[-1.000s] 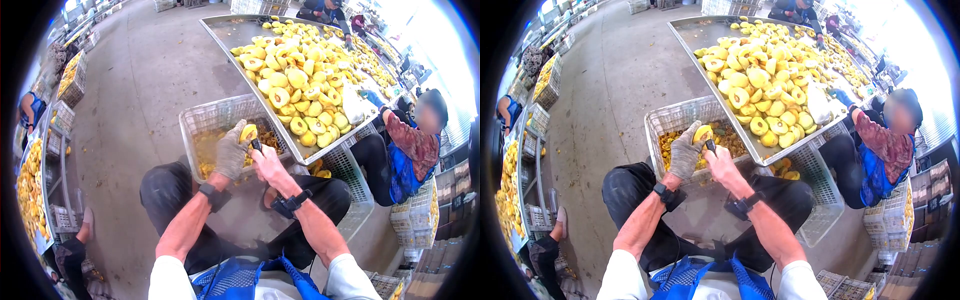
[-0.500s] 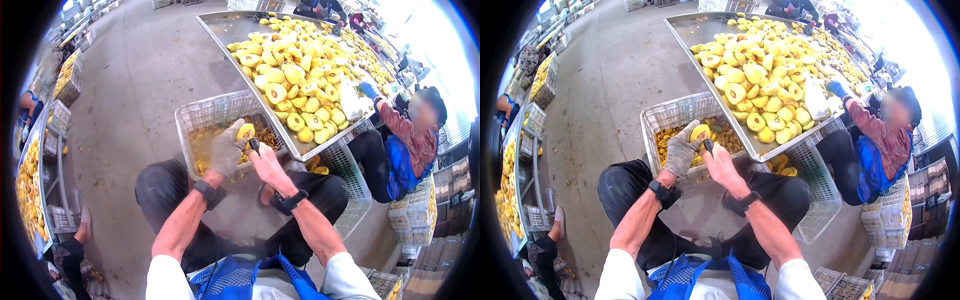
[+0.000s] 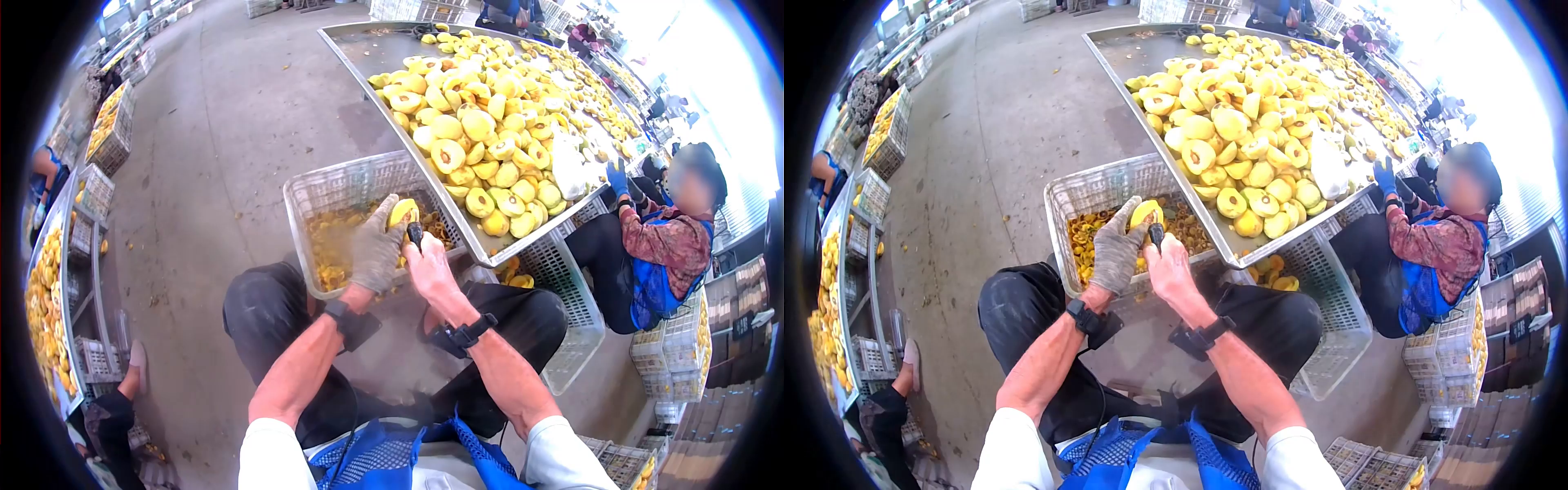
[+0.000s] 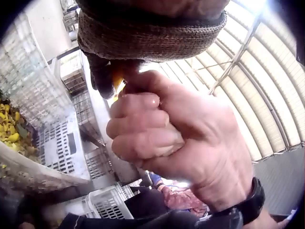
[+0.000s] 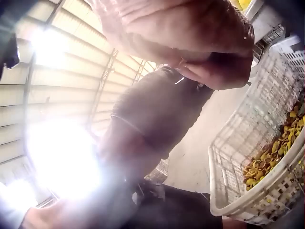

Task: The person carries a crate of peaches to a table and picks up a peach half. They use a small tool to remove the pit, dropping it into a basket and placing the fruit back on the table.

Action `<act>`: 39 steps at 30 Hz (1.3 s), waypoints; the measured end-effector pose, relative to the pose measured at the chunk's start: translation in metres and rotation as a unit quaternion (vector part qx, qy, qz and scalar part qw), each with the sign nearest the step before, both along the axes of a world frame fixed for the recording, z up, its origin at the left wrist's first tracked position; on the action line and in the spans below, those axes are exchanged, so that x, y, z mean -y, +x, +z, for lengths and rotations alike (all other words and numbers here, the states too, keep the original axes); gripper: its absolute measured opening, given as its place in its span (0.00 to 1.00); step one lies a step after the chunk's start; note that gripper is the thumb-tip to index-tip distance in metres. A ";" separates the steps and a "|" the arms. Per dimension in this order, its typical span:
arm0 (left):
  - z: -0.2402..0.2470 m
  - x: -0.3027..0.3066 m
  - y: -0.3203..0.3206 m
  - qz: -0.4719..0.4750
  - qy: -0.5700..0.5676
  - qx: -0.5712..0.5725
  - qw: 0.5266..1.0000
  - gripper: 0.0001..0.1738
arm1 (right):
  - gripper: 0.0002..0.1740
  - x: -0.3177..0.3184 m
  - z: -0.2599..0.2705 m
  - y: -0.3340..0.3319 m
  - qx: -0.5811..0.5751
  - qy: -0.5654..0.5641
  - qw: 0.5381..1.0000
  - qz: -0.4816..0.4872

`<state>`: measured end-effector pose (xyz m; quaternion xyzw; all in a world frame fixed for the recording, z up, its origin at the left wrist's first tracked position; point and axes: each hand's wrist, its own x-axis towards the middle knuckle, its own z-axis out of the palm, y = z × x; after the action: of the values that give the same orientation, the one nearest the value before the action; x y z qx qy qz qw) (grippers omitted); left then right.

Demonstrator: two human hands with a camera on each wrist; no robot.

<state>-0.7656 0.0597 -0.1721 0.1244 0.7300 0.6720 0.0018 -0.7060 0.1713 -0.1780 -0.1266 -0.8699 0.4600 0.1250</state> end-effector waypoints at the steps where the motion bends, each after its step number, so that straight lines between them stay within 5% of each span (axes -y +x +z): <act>1: 0.004 0.001 0.000 -0.001 -0.011 0.005 1.000 0.27 | 0.13 0.000 0.004 0.000 0.000 0.003 1.000 0.008; 25: 0.002 0.018 -0.013 -0.166 -0.043 0.043 0.984 0.27 | 0.13 -0.036 0.030 0.026 0.006 0.224 0.959 0.173; 36: -0.004 0.011 -0.006 -0.125 0.026 0.058 0.990 0.30 | 0.21 -0.040 0.038 0.020 0.129 -0.007 0.982 0.135; 39: -0.009 0.010 -0.005 -0.121 0.041 0.066 0.990 0.30 | 0.19 -0.041 0.024 0.022 -0.004 0.140 0.970 0.201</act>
<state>-0.7709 0.0499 -0.1809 0.1671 0.6794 0.7032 0.1266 -0.6839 0.2128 -0.1539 0.0712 -0.9327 0.3500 0.0501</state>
